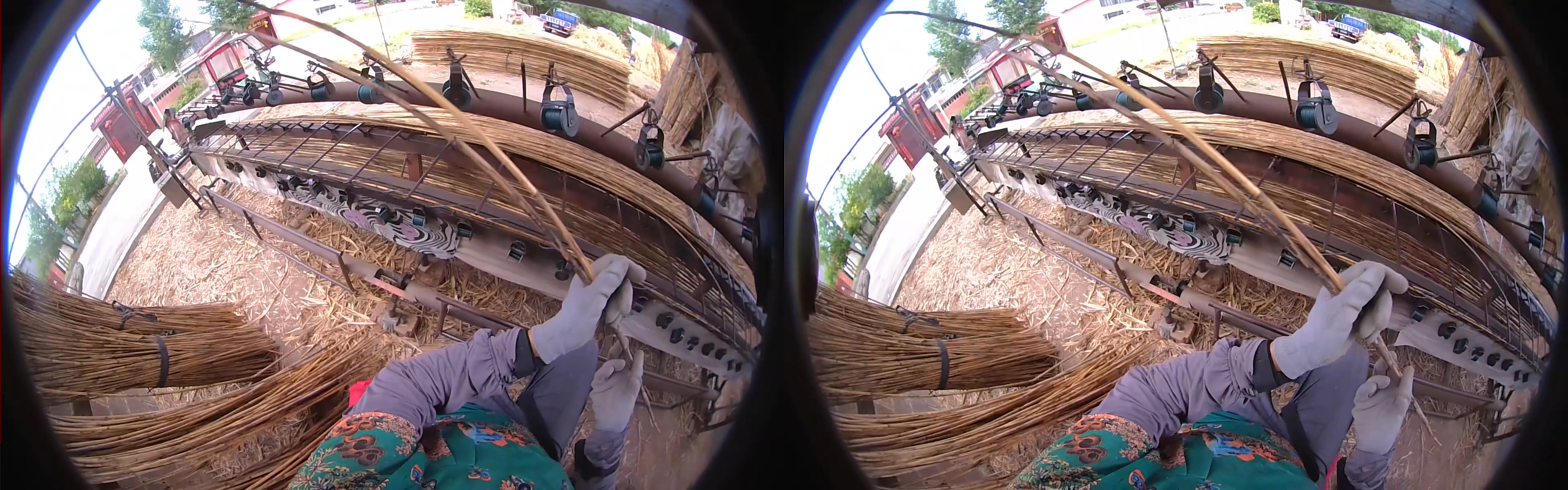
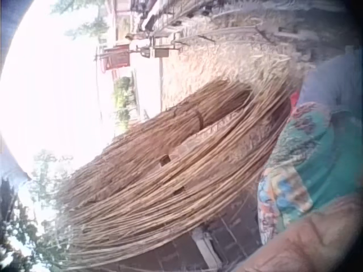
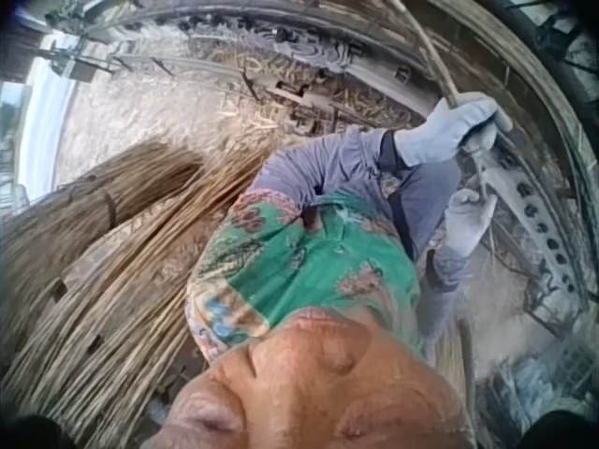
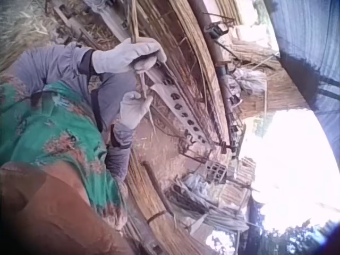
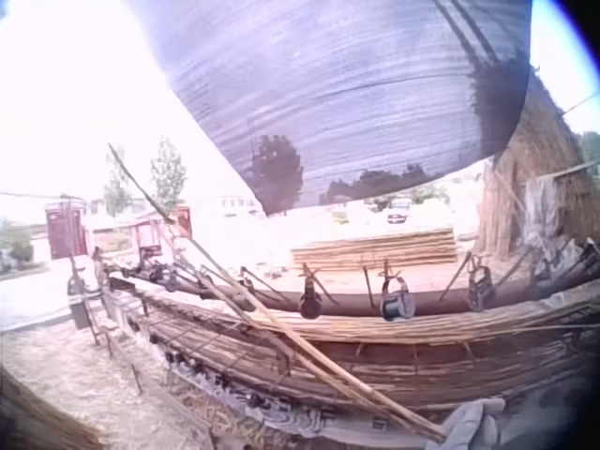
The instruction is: Operating a large manual weaving machine to bind reeds into mats, including threading spools and arranging plant material.
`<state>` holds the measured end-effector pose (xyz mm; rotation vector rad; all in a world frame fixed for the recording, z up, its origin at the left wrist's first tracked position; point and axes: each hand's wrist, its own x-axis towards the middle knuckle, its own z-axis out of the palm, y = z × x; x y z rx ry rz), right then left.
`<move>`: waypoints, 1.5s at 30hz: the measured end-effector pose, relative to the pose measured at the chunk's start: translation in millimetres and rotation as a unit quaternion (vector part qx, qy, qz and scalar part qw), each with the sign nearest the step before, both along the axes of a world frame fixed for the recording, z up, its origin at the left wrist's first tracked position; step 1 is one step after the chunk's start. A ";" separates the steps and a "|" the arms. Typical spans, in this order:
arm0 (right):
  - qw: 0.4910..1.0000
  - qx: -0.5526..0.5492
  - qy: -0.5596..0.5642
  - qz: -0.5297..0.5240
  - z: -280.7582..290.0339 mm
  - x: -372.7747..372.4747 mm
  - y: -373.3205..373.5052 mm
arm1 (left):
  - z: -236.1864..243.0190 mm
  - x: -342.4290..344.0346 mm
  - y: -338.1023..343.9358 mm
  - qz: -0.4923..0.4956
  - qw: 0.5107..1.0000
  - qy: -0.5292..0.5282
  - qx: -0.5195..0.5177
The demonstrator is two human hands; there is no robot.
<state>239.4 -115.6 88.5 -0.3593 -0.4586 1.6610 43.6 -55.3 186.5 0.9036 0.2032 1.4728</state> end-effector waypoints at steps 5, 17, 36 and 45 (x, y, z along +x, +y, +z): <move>0.999 -0.029 0.031 0.031 -43.9 3.3 -7.3 | -80.1 -12.8 -33.7 -0.033 0.993 0.027 -0.110; 0.996 -0.066 -0.054 0.025 -63.1 18.9 -18.4 | -128.3 -17.3 -71.1 -0.096 0.953 0.095 -0.272; 0.941 -0.082 -0.194 -0.264 -30.5 125.2 -20.4 | -141.4 -116.9 -60.9 0.051 0.596 0.777 0.196; 0.917 -0.167 -0.233 -0.276 -27.1 94.4 16.2 | -109.8 -70.3 -42.4 -0.087 0.638 0.756 0.115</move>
